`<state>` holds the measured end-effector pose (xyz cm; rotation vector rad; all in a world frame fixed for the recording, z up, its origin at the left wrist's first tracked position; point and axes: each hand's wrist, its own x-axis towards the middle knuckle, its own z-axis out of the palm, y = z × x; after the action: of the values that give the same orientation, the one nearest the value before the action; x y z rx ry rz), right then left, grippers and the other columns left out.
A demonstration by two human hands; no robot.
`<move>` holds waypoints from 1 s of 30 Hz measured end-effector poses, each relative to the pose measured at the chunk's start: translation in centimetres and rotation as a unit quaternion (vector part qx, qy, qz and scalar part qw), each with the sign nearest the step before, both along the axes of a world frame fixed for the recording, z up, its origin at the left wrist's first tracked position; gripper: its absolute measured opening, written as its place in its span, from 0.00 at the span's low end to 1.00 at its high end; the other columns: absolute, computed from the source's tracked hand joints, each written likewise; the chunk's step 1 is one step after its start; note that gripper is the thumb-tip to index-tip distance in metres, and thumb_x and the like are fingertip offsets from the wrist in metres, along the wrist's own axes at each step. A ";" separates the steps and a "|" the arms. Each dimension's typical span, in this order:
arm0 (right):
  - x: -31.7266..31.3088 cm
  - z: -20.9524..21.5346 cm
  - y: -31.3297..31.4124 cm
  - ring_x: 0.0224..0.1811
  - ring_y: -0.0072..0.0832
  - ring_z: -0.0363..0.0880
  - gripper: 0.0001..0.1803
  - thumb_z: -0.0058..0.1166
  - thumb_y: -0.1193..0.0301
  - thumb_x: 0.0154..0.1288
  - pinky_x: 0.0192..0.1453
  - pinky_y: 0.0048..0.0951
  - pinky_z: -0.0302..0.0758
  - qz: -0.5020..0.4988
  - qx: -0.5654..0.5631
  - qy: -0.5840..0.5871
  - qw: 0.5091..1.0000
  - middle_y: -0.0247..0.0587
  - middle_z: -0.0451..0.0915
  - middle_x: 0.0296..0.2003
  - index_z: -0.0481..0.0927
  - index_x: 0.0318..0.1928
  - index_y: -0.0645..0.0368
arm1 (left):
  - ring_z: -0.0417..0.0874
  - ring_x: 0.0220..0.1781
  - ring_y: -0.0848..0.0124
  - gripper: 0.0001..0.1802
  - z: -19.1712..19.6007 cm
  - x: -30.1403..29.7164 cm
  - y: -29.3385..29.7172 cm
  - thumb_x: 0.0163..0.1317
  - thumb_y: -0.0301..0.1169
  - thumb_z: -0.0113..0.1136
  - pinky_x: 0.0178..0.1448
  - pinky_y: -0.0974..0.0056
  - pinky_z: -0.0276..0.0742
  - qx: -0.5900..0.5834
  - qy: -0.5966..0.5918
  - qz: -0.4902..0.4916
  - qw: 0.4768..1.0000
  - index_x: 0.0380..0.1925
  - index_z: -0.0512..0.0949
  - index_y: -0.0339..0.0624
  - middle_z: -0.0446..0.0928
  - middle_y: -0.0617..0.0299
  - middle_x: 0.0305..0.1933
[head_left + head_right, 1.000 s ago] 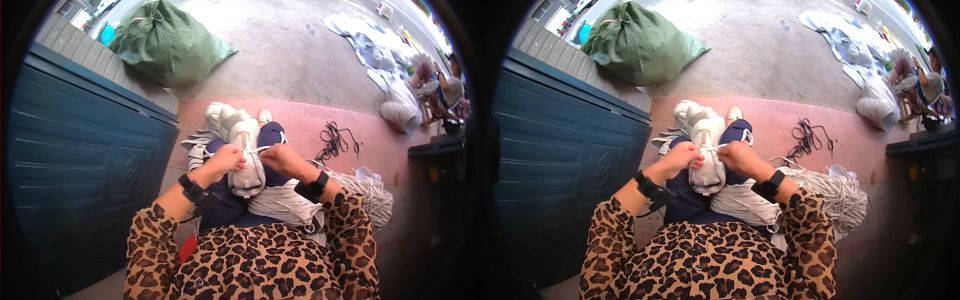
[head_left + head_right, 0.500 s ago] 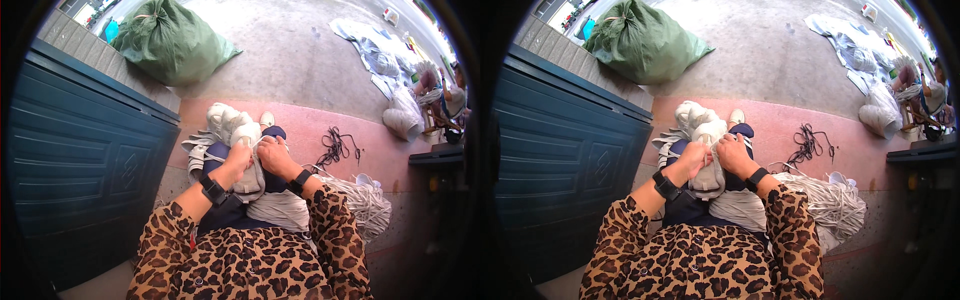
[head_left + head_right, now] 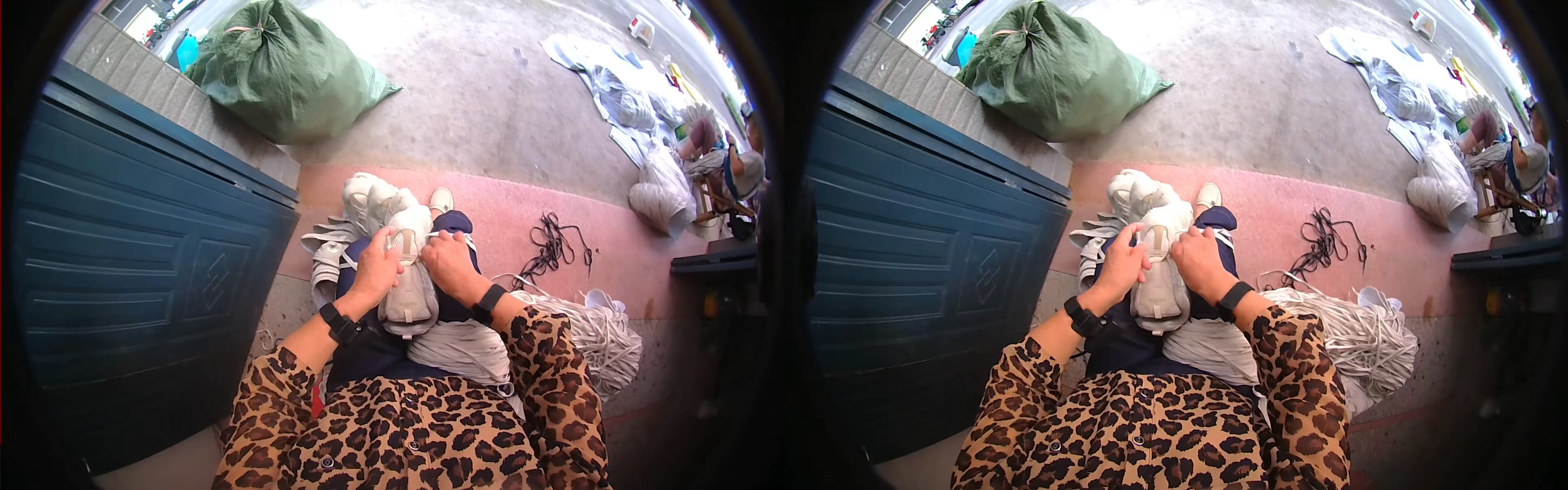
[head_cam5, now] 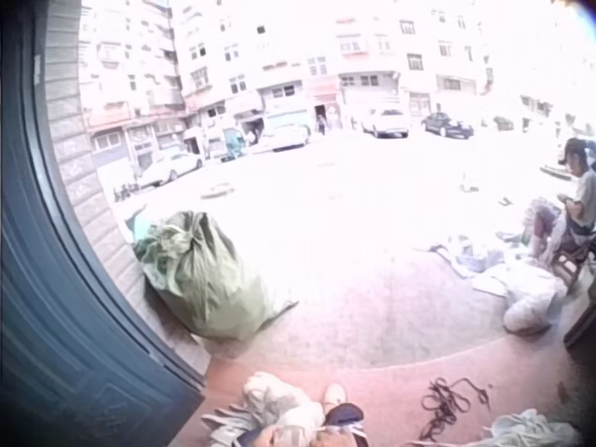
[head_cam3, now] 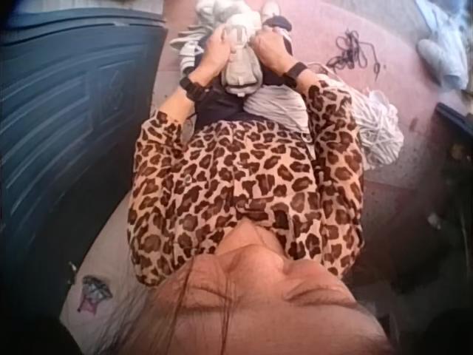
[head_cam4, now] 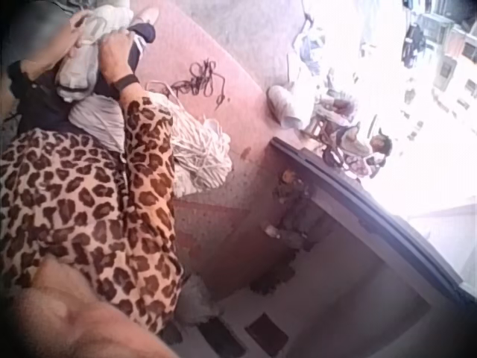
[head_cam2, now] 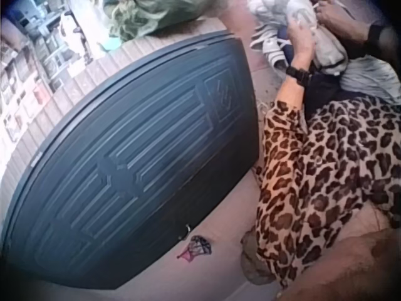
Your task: Lacing multiple pairs of white sneakers.
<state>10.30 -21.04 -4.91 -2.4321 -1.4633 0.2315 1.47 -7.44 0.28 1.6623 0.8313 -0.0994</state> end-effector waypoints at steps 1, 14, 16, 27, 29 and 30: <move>-0.5 0.0 -0.3 0.38 0.33 0.71 0.08 0.55 0.63 0.50 0.41 0.39 0.62 0.001 0.011 -0.002 1.000 0.37 0.75 0.29 0.80 0.27 0.52 | 0.75 0.20 0.72 0.14 -0.8 -0.3 0.6 0.61 0.26 0.44 0.25 0.67 0.70 0.070 -0.012 -0.043 0.997 0.46 0.71 0.39 0.75 0.56 0.22; 1.8 0.2 -0.6 0.42 0.38 0.73 0.11 0.52 0.63 0.46 0.41 0.44 0.65 0.078 -0.024 0.129 0.988 0.41 0.77 0.30 0.79 0.28 0.55 | 0.80 0.30 0.54 0.13 -1.4 0.4 -1.5 0.47 0.40 0.62 0.34 0.54 0.75 0.386 0.051 -0.279 0.878 0.22 0.80 0.41 0.78 0.50 0.24; 2.0 0.3 -0.6 0.41 0.37 0.74 0.10 0.52 0.64 0.45 0.39 0.44 0.65 0.088 -0.019 0.129 0.988 0.40 0.77 0.30 0.79 0.27 0.55 | 0.80 0.30 0.53 0.13 -1.5 0.5 -1.7 0.47 0.40 0.62 0.33 0.53 0.75 0.399 0.050 -0.293 0.867 0.22 0.79 0.40 0.78 0.49 0.24; 1.6 -0.3 -0.5 0.39 0.36 0.74 0.07 0.50 0.68 0.45 0.39 0.42 0.63 0.066 0.040 0.140 0.987 0.37 0.77 0.28 0.79 0.26 0.54 | 0.80 0.37 0.54 0.08 -3.0 -0.5 -3.4 0.53 0.28 0.49 0.37 0.52 0.72 0.504 0.005 -0.286 0.815 0.28 0.76 0.38 0.78 0.48 0.32; 1.1 -0.2 -0.7 0.39 0.36 0.74 0.07 0.50 0.68 0.46 0.40 0.41 0.63 0.061 0.045 0.132 0.988 0.37 0.77 0.29 0.79 0.26 0.54 | 0.79 0.37 0.55 0.08 -3.6 -0.4 -3.3 0.54 0.29 0.49 0.37 0.52 0.71 0.512 0.011 -0.290 0.808 0.29 0.76 0.39 0.77 0.49 0.33; 0.7 -0.1 -0.8 0.40 0.36 0.74 0.08 0.50 0.68 0.47 0.40 0.41 0.64 0.047 0.050 0.119 0.991 0.36 0.77 0.30 0.80 0.28 0.53 | 0.79 0.38 0.56 0.08 -3.6 -0.4 -3.2 0.54 0.30 0.49 0.38 0.53 0.71 0.521 0.020 -0.294 0.801 0.30 0.75 0.40 0.77 0.50 0.33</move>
<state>11.02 -21.85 -4.97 -2.1749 -1.4463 0.4405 1.10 -10.64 -3.37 2.9500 0.3298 -0.1100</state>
